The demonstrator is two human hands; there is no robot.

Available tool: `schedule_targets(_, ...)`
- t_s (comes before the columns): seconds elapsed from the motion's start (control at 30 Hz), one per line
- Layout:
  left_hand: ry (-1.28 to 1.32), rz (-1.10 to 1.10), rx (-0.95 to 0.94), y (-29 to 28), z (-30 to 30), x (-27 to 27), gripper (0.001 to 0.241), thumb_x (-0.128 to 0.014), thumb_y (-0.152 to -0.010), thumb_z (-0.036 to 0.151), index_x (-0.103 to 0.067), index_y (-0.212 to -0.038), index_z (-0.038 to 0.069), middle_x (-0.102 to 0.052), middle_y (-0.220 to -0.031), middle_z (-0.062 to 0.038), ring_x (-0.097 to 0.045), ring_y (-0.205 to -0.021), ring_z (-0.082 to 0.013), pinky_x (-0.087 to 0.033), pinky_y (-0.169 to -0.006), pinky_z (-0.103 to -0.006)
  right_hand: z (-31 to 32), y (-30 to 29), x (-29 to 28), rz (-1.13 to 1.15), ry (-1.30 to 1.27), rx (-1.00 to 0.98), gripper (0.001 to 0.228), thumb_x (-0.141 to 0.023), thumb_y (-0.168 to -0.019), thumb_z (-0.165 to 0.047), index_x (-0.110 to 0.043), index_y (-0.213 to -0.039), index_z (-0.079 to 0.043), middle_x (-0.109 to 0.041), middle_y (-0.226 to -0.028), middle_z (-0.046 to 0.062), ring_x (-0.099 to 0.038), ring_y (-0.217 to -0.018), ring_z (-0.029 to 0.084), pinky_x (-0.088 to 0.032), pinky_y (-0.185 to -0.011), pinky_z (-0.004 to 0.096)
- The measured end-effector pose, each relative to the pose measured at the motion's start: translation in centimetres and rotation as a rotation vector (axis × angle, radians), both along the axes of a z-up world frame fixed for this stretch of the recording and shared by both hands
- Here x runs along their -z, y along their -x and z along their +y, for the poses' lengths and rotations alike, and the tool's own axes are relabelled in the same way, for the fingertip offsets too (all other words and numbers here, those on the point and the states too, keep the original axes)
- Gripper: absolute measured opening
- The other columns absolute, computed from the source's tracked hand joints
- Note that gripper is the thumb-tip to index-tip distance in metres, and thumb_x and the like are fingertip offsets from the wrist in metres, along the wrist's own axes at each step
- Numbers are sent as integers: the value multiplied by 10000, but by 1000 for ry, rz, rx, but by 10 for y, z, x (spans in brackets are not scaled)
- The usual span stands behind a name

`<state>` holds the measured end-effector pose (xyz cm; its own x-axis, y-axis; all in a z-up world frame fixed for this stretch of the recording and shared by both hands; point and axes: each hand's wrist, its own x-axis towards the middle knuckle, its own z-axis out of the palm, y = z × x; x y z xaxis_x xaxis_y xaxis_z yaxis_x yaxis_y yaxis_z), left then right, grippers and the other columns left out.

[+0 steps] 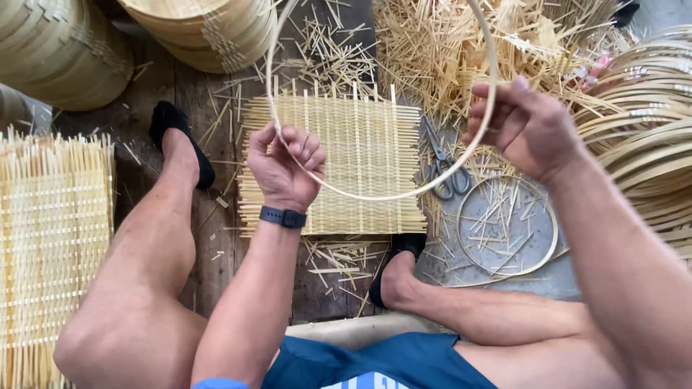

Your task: The person sits on the floor assembling woven bamboo sieves. They trim excess bamboo strips from a woven mat with scissors, fit a bent bamboo rim hoop around the mat, press the woven sheet into a round wooden mold, and tuck and weave the protruding strip ends to secure the rim, repeating the process on multiple sieves.

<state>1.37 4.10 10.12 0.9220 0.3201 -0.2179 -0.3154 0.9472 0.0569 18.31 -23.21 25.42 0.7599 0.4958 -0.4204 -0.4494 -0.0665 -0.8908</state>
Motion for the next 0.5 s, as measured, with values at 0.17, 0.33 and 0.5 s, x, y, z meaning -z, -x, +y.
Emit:
schedule_targets(0.17,-423,389,264,1,30,-57,354,-458,-955,279,-701,-908,26,-629,-682,-46,-543,-593,-130,-453,-524,-246,-35,-10,62,-49,-198,18,368,-608,-1138,-269,-665,-1278,67,-604,-806,18,-554,-699,129,-464,-662,313)
schedule_targets(0.33,-530,289,259,-12,51,9,367,-627,-1090,365,-705,-937,40,-544,-638,40,-455,-519,-62,-376,-446,-213,-10,14,55,-146,-24,116,481,-565,-1052,-400,-668,-1232,34,-625,-769,26,-559,-646,145,-505,-625,314)
schedule_targets(0.5,-309,562,117,-2,28,-63,281,-463,-970,229,-644,-864,42,-538,-604,8,-477,-507,-72,-373,-448,-197,-12,24,105,54,-201,257,393,-626,-1017,-392,-689,-1158,-31,-525,-697,-21,-514,-603,103,-471,-555,277)
